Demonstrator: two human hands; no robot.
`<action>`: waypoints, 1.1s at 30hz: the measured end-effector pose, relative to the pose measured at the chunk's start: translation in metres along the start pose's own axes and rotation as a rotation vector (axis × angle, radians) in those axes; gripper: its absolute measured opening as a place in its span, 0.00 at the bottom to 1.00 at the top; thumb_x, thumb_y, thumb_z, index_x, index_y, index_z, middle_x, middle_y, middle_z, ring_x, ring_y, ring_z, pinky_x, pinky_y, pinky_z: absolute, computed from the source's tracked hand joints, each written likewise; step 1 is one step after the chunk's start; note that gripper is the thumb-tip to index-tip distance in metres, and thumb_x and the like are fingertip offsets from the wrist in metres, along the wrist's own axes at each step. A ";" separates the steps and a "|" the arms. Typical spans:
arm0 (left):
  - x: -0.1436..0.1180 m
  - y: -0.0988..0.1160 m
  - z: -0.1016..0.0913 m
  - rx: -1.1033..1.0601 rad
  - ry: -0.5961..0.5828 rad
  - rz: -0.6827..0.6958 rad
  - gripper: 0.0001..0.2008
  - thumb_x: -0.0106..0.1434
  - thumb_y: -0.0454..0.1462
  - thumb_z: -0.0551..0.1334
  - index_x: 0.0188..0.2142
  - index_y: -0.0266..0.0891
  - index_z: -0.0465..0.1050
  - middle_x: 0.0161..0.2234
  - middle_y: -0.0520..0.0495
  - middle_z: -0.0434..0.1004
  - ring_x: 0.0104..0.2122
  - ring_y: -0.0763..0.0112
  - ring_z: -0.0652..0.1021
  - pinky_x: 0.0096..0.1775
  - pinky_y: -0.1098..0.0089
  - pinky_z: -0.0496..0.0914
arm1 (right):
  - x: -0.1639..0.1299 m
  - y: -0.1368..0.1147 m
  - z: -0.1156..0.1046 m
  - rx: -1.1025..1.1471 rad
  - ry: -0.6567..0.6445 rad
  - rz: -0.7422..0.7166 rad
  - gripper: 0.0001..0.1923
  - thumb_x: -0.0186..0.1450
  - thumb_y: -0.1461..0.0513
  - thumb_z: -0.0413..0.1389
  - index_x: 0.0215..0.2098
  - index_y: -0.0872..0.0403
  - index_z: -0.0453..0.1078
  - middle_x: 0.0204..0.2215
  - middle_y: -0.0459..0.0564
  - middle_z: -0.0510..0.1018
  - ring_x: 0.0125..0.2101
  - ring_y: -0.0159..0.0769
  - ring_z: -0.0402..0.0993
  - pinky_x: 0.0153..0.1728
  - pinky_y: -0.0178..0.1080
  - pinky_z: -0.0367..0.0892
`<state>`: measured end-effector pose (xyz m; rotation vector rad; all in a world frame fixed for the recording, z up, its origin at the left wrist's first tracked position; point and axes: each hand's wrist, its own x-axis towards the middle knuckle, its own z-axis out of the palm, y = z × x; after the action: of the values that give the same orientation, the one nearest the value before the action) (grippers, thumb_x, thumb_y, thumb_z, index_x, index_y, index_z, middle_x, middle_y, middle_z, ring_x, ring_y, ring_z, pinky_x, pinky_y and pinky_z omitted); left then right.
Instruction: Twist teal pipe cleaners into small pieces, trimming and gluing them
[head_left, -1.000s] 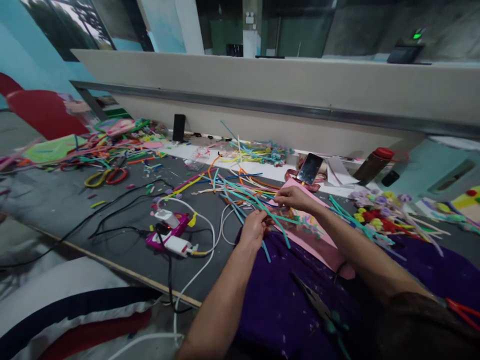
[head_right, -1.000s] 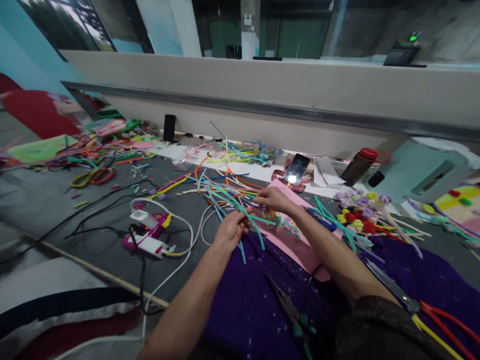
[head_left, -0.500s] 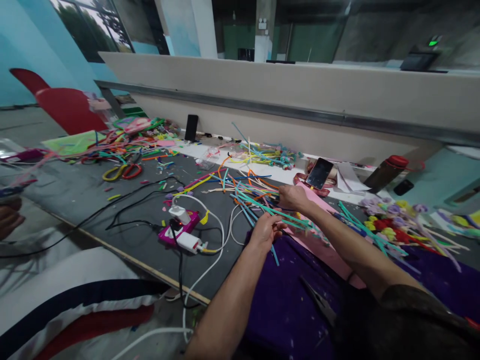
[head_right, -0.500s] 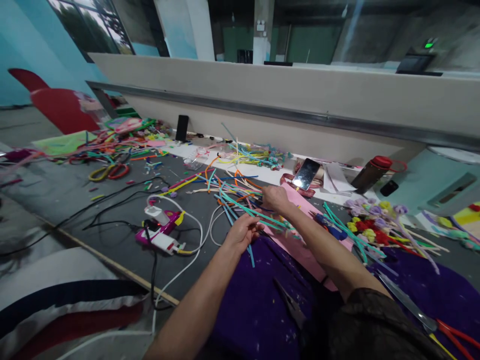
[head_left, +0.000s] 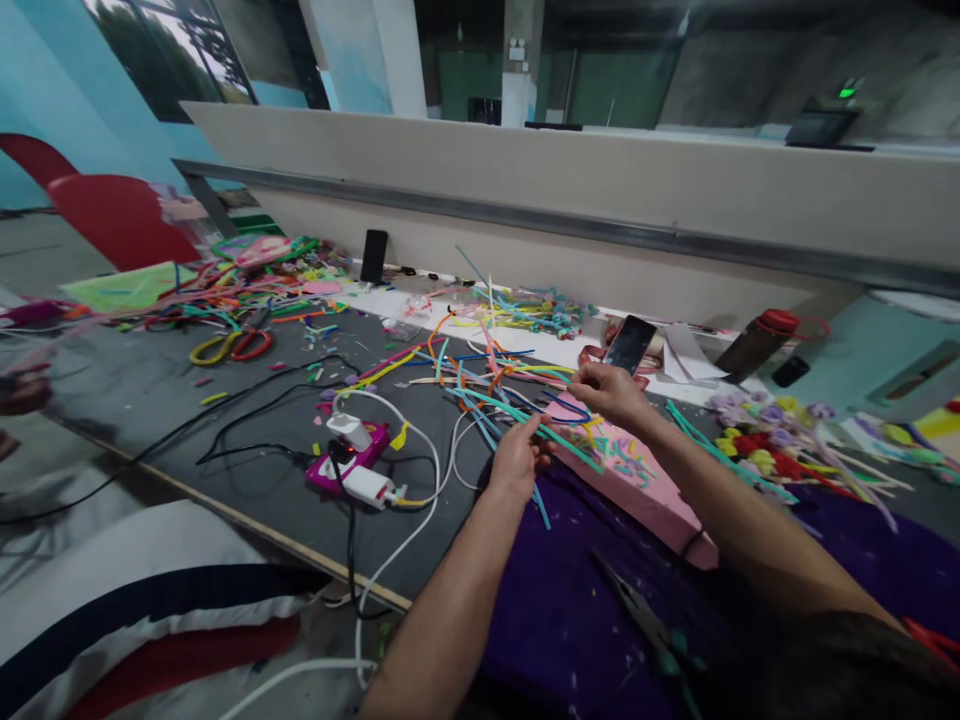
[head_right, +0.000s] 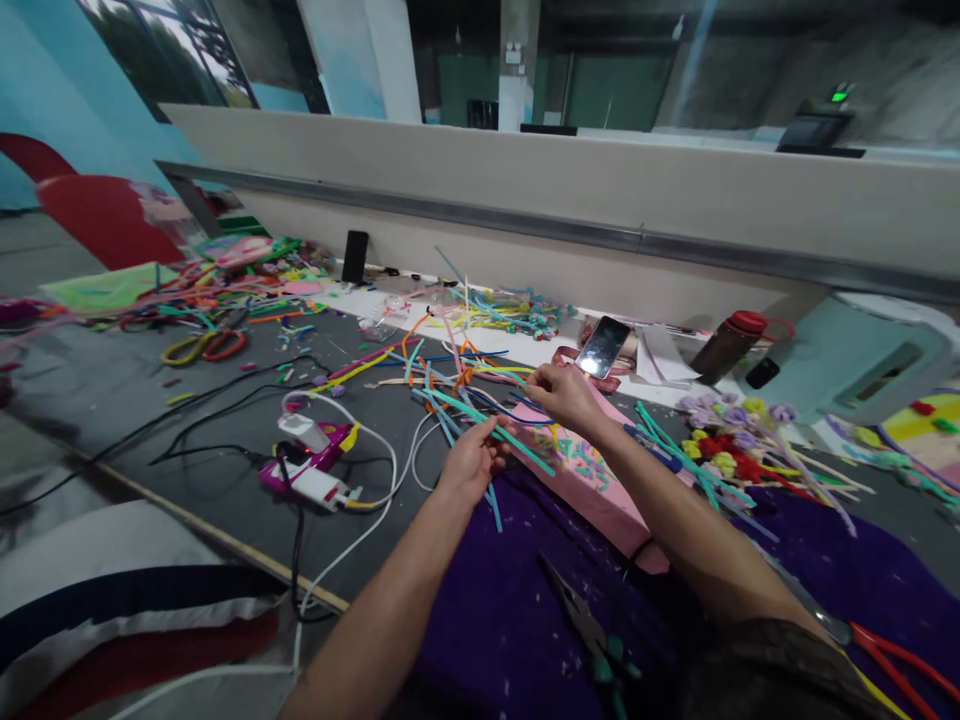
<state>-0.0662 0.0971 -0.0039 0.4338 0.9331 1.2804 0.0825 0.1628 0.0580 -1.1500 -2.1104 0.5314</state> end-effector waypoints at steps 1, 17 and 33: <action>-0.001 0.000 0.001 0.026 0.000 0.018 0.13 0.52 0.42 0.61 0.33 0.35 0.70 0.25 0.49 0.73 0.16 0.81 0.70 0.15 0.80 0.58 | -0.003 -0.003 0.000 0.054 0.020 -0.015 0.10 0.58 0.58 0.50 0.24 0.56 0.65 0.16 0.41 0.65 0.17 0.25 0.58 0.19 0.29 0.52; -0.011 -0.002 0.009 0.147 0.028 0.269 0.17 0.52 0.45 0.60 0.37 0.35 0.69 0.25 0.50 0.73 0.15 0.83 0.67 0.15 0.80 0.56 | -0.015 -0.004 0.019 0.210 -0.064 0.147 0.11 0.55 0.56 0.52 0.23 0.56 0.64 0.16 0.41 0.64 0.17 0.25 0.57 0.18 0.29 0.52; -0.010 0.003 0.004 0.241 0.031 0.296 0.17 0.50 0.47 0.62 0.28 0.34 0.71 0.13 0.56 0.62 0.11 0.83 0.62 0.14 0.80 0.52 | -0.037 -0.017 0.025 0.190 -0.213 0.087 0.15 0.60 0.54 0.49 0.26 0.56 0.66 0.18 0.42 0.66 0.18 0.26 0.59 0.19 0.29 0.53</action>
<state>-0.0651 0.0895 0.0038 0.7642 1.0836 1.4490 0.0693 0.1212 0.0381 -1.1208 -2.1384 0.9107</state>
